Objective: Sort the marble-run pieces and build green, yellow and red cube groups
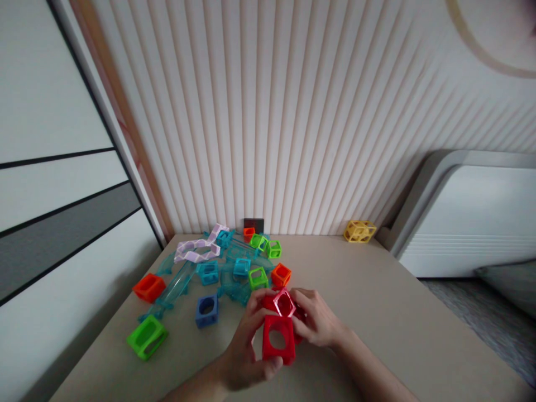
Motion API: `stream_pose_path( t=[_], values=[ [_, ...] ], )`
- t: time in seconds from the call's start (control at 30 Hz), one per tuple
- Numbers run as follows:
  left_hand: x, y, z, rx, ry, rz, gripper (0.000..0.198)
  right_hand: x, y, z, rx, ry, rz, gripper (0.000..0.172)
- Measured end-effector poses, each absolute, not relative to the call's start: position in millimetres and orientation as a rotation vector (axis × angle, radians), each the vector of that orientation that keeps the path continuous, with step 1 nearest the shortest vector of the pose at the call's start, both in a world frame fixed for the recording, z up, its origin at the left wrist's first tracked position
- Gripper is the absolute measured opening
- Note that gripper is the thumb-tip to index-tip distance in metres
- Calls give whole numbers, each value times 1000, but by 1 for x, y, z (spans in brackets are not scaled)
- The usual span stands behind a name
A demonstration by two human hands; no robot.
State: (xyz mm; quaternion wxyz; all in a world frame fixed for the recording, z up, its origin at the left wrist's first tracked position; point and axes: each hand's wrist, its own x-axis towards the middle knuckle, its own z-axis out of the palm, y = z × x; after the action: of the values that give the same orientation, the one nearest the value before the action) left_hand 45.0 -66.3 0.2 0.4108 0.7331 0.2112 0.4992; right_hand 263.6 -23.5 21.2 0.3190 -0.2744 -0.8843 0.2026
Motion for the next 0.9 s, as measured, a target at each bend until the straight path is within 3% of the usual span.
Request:
stream_pose_path(
  t=[0.33, 0.53, 0.73, 0.9],
  values=[
    [32, -60, 20, 1743, 522, 1060, 54, 273, -20, 25, -740, -2400, 464, 37],
    [31, -60, 23, 1655, 529, 1068, 58, 278, -19, 21, -783, -2390, 408, 29],
    [30, -62, 23, 1504, 470, 1046, 67, 286, -17, 21, -776, -2334, 303, 45],
    [26, -61, 13, 1494, 537, 1080, 69, 285, -17, 24, -675, -2371, 342, 42]
  ],
)
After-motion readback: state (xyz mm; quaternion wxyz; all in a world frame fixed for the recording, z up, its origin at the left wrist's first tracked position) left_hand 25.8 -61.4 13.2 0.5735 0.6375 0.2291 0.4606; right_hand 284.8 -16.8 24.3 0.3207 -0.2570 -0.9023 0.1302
